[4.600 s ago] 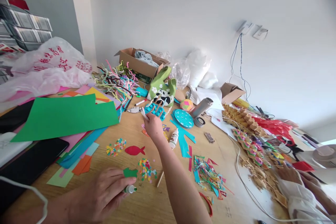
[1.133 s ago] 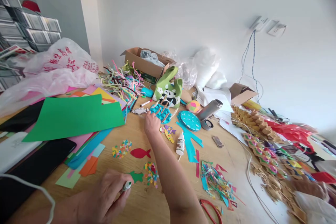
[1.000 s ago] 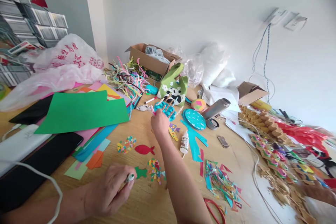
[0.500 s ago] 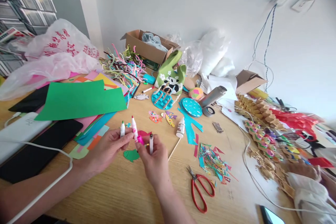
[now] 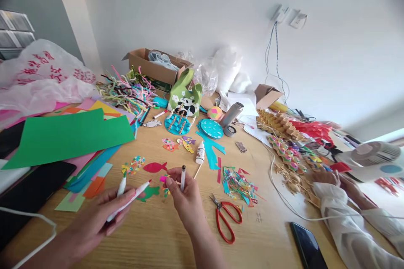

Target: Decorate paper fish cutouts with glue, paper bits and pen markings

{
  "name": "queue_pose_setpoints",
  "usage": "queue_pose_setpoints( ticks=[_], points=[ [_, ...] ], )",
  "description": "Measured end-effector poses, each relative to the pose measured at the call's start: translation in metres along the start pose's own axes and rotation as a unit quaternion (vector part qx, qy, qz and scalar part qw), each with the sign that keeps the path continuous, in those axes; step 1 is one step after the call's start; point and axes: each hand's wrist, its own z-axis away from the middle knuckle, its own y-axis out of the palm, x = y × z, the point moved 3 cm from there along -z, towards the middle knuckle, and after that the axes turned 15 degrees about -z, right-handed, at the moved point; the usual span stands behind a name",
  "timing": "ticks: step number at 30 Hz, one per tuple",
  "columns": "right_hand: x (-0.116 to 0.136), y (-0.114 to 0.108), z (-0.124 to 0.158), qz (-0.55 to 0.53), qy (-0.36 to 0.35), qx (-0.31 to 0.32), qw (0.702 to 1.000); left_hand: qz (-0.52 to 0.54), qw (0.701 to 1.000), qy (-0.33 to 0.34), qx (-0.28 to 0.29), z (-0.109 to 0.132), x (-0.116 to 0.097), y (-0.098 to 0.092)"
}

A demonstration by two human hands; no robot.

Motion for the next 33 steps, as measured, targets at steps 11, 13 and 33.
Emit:
queue_pose_setpoints(
  ticks=[11, 13, 33],
  points=[
    [0.004, -0.001, 0.007, 0.011, 0.057, 0.086, 0.995, -0.045, 0.996, -0.057, 0.059, 0.006, 0.013, 0.01],
    [0.003, 0.001, 0.009, 0.018, 0.055, 0.111, 0.992, -0.051, 0.995, -0.056, 0.066, 0.006, 0.014, 0.011],
    [0.0, 0.005, 0.048, 0.21, 0.047, 0.137, 0.967, -0.104, 0.986, -0.067, 0.108, 0.028, 0.019, 0.019]
  ],
)
